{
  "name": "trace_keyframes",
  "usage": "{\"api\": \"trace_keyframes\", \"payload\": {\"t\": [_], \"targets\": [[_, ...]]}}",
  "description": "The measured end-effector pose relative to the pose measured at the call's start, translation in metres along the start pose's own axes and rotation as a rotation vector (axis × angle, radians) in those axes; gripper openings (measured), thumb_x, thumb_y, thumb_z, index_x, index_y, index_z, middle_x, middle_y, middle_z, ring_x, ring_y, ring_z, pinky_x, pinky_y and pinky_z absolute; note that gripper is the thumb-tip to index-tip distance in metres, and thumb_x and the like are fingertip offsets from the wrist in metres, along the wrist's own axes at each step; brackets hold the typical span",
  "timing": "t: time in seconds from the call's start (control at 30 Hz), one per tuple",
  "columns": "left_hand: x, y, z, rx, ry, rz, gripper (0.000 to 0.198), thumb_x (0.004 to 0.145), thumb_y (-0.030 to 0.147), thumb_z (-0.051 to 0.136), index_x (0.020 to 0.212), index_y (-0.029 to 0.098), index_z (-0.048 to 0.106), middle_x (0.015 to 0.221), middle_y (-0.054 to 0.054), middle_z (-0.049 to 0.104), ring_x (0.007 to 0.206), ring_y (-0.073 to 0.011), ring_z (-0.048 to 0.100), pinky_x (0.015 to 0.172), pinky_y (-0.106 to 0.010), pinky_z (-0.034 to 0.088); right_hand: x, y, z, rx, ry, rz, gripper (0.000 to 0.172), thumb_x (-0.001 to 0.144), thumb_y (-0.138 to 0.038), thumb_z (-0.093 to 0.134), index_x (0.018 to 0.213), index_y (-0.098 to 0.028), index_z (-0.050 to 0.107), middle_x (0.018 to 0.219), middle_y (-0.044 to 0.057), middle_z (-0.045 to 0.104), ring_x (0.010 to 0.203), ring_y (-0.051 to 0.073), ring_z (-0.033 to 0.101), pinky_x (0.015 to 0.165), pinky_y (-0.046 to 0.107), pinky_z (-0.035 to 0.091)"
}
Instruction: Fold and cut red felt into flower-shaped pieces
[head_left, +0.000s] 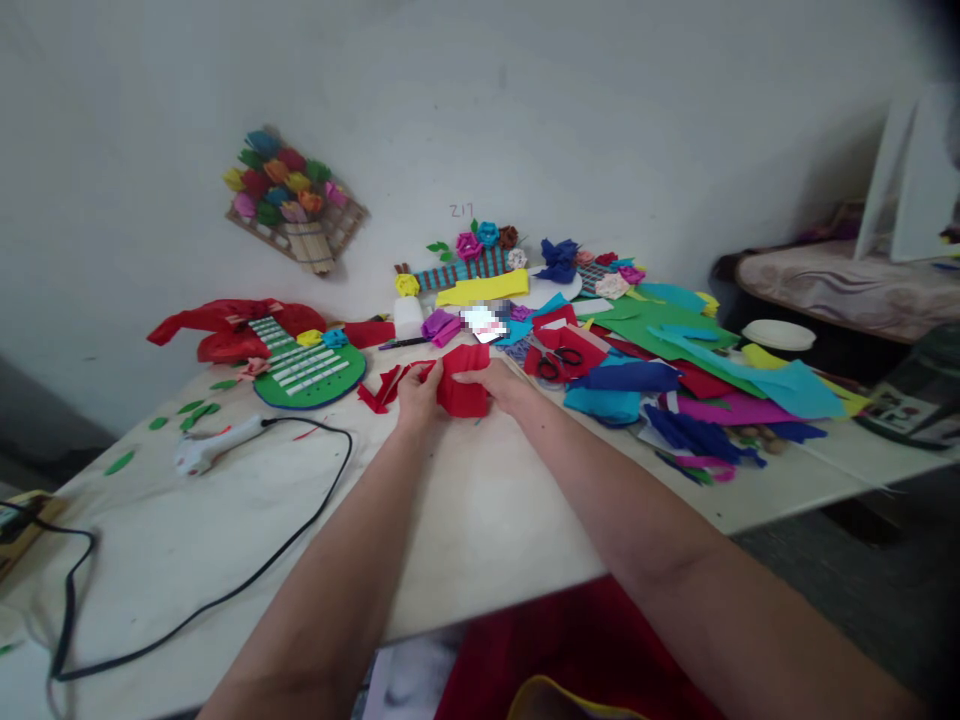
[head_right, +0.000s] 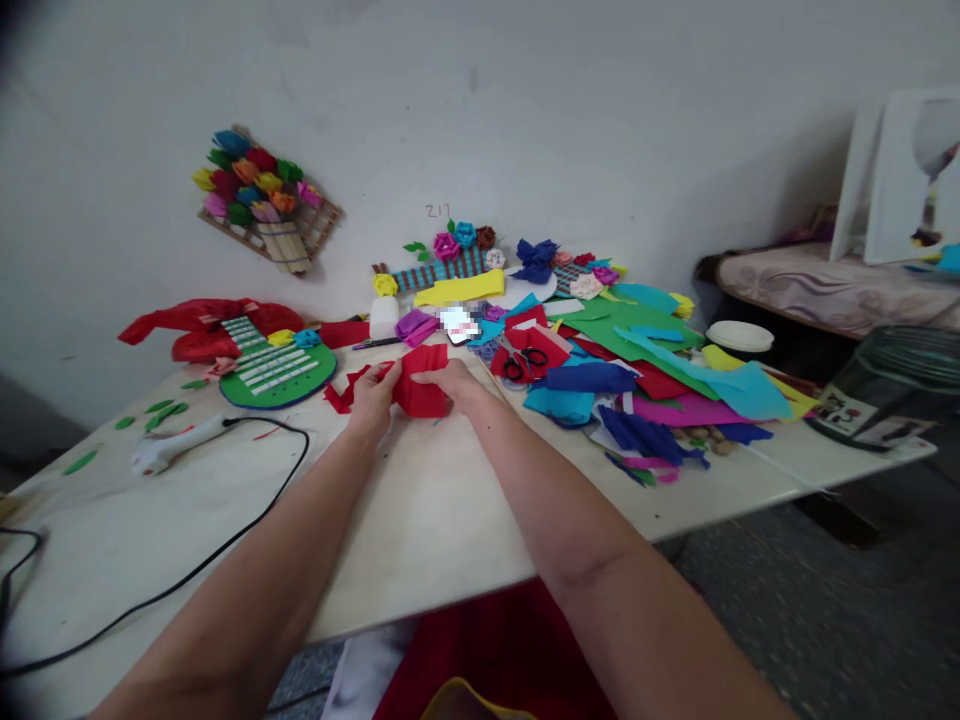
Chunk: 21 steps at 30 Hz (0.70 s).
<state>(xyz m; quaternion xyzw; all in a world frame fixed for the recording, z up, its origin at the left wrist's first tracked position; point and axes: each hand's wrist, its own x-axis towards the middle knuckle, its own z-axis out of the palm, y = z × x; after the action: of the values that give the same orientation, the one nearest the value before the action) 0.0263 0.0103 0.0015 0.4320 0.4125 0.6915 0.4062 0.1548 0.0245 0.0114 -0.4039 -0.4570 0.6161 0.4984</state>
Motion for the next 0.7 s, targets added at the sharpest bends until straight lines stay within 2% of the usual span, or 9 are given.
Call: {"api": "trace_keyframes", "payload": {"t": [0.13, 0.23, 0.37, 0.5, 0.63, 0.7], "targets": [[-0.005, 0.015, -0.004, 0.099, -0.047, -0.092, 0.04, 0.057, 0.05, 0.07, 0.058, 0.014, 0.053, 0.047, 0.003, 0.048, 0.041, -0.0075, 0.043, 0.041, -0.021, 0.033, -0.001, -0.005, -0.007, -0.047, -0.029, 0.026, 0.027, 0.049, -0.013, 0.077, 0.074, -0.013, 0.065, 0.073, 0.005, 0.069, 0.073, 0.019, 0.064, 0.076, 0.035, 0.05], [-0.005, 0.02, -0.01, 0.171, -0.147, -0.137, 0.042, 0.059, 0.054, 0.067, 0.062, 0.013, 0.059, 0.05, 0.001, 0.052, 0.042, -0.0096, 0.046, 0.041, -0.022, 0.033, 0.0, -0.006, -0.012, -0.082, -0.089, 0.039, 0.029, 0.049, -0.013, 0.077, 0.076, -0.014, 0.067, 0.074, 0.005, 0.07, 0.075, 0.019, 0.064, 0.077, 0.036, 0.049], [-0.001, 0.018, -0.016, 0.171, -0.231, -0.162, 0.039, 0.058, 0.051, 0.069, 0.062, 0.013, 0.061, 0.056, -0.002, 0.057, 0.049, -0.0113, 0.05, 0.045, -0.023, 0.034, 0.001, -0.005, -0.017, -0.1, -0.249, 0.08, 0.03, 0.048, -0.012, 0.077, 0.076, -0.014, 0.068, 0.074, 0.007, 0.07, 0.078, 0.021, 0.064, 0.077, 0.035, 0.049], [-0.002, 0.015, -0.018, 0.204, -0.339, -0.138, 0.036, 0.061, 0.048, 0.069, 0.06, 0.014, 0.057, 0.055, -0.001, 0.055, 0.049, -0.0098, 0.047, 0.046, -0.022, 0.032, -0.001, -0.005, -0.019, -0.124, -0.369, 0.093, 0.032, 0.047, -0.011, 0.077, 0.078, -0.014, 0.068, 0.074, 0.006, 0.07, 0.079, 0.021, 0.064, 0.077, 0.034, 0.049], [-0.001, 0.01, -0.016, 0.427, -0.354, -0.029, 0.04, 0.066, 0.053, 0.062, 0.056, 0.015, 0.051, 0.047, 0.004, 0.042, 0.043, -0.0067, 0.033, 0.041, -0.021, 0.021, -0.003, -0.006, -0.017, -0.15, -0.373, 0.094, 0.035, 0.047, -0.011, 0.077, 0.08, -0.013, 0.068, 0.074, 0.006, 0.07, 0.076, 0.02, 0.064, 0.077, 0.034, 0.049], [0.0, 0.008, -0.014, 0.517, -0.341, 0.026, 0.042, 0.067, 0.054, 0.06, 0.054, 0.016, 0.049, 0.047, 0.004, 0.04, 0.043, -0.0069, 0.032, 0.041, -0.022, 0.02, -0.003, -0.006, -0.017, -0.16, -0.36, 0.088, 0.035, 0.047, -0.012, 0.078, 0.081, -0.013, 0.068, 0.073, 0.006, 0.07, 0.076, 0.02, 0.063, 0.076, 0.034, 0.049]]}}
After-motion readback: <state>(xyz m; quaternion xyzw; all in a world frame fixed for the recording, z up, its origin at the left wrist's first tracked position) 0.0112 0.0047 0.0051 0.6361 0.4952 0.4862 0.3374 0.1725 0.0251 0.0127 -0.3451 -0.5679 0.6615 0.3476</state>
